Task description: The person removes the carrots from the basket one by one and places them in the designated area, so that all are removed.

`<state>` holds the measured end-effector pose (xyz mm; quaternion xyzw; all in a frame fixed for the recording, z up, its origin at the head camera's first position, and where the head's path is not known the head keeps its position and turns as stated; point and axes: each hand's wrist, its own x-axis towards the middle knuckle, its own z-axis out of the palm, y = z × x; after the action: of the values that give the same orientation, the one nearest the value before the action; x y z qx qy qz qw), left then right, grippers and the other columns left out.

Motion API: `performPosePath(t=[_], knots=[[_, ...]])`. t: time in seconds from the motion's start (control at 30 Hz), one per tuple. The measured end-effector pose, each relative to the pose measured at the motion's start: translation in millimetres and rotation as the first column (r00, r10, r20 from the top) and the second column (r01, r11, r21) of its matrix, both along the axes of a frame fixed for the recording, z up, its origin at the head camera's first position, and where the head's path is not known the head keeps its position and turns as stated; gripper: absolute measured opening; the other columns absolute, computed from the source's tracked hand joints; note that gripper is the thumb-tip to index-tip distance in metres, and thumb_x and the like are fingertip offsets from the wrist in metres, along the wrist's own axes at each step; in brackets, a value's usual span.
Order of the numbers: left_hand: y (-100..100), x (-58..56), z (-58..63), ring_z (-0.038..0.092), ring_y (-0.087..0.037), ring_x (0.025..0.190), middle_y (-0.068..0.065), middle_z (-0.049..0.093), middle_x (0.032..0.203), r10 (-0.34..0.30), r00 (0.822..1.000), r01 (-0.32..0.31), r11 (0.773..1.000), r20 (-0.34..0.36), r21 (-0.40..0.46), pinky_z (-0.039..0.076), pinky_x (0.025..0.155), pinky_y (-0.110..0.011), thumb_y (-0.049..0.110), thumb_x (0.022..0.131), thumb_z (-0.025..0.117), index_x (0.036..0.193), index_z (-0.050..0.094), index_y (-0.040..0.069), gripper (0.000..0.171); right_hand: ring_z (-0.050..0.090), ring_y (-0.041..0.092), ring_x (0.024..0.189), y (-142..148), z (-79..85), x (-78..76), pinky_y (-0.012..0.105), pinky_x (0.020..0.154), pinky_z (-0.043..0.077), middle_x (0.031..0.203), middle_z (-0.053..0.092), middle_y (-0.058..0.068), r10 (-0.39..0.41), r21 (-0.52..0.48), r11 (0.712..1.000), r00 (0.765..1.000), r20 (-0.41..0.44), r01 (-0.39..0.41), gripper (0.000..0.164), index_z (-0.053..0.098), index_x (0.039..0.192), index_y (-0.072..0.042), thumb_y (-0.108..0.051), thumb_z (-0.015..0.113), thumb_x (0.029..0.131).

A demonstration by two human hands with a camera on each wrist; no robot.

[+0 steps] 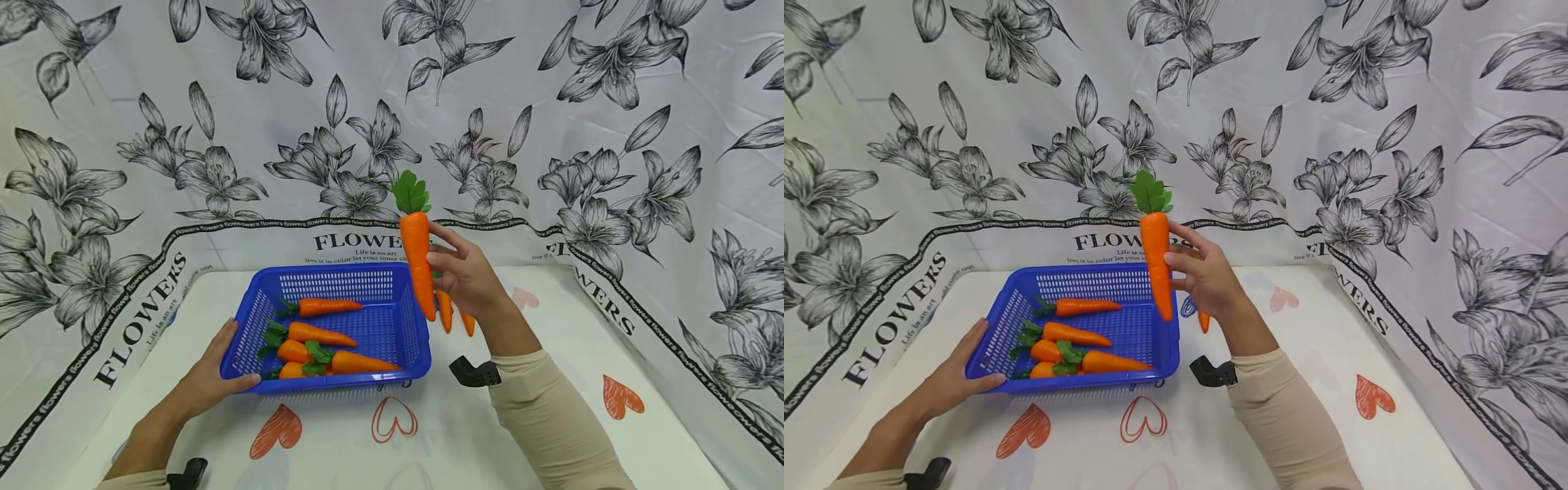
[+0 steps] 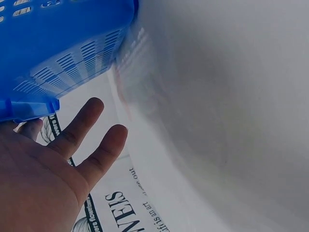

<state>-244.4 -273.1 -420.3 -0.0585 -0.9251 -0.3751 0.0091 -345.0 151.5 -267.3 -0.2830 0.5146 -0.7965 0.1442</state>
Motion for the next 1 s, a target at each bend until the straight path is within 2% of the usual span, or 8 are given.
performPosePath(t=[0.5, 0.8, 1.0], knots=[[-0.2, 0.2, -0.7, 0.005, -0.044, 0.123, -0.002, -0.012, 0.143, 0.004, 1.0, -0.004, 1.0, 0.004, -0.002, 0.017, 0.081, -0.069, 0.037, 0.071, 0.068, 0.139, -0.005, 0.025, 0.101, 0.053, 0.028, 0.087, 25.9, -2.5, -6.8, 0.041, 0.071, 0.048, 0.105, 0.048, 0.018, -0.06, -0.021, 0.998, 0.998, -0.01, 0.059, 0.05, 0.035, 0.133, -0.014, -0.005, 0.05, 0.087], [1.1, 0.1, 0.8, 0.006, -0.044, 0.124, -0.003, -0.011, 0.144, -0.003, 1.0, 0.003, 1.0, -0.002, 0.006, 0.017, 0.082, -0.069, 0.036, 0.071, 0.068, 0.14, -0.004, 0.024, 0.101, 0.055, 0.027, 0.084, 46.5, -7.1, -17.1, 0.04, 0.069, 0.049, 0.105, 0.049, 0.018, -0.114, -0.024, 0.993, 0.993, -0.004, 0.114, 0.049, 0.035, 0.133, -0.012, -0.003, 0.049, 0.087], [-0.3, 1.0, 0.0, 0.004, -0.043, 0.124, -0.003, -0.011, 0.143, -0.008, 1.0, 0.009, 1.0, -0.009, 0.011, 0.016, 0.083, -0.068, 0.035, 0.072, 0.068, 0.14, -0.004, 0.024, 0.1, 0.054, 0.026, 0.083, 59.8, -9.4, -24.3, 0.037, 0.066, 0.049, 0.106, 0.048, 0.017, -0.154, 0.008, 0.988, 0.988, -0.007, 0.154, 0.05, 0.034, 0.134, -0.014, -0.005, 0.05, 0.087]])
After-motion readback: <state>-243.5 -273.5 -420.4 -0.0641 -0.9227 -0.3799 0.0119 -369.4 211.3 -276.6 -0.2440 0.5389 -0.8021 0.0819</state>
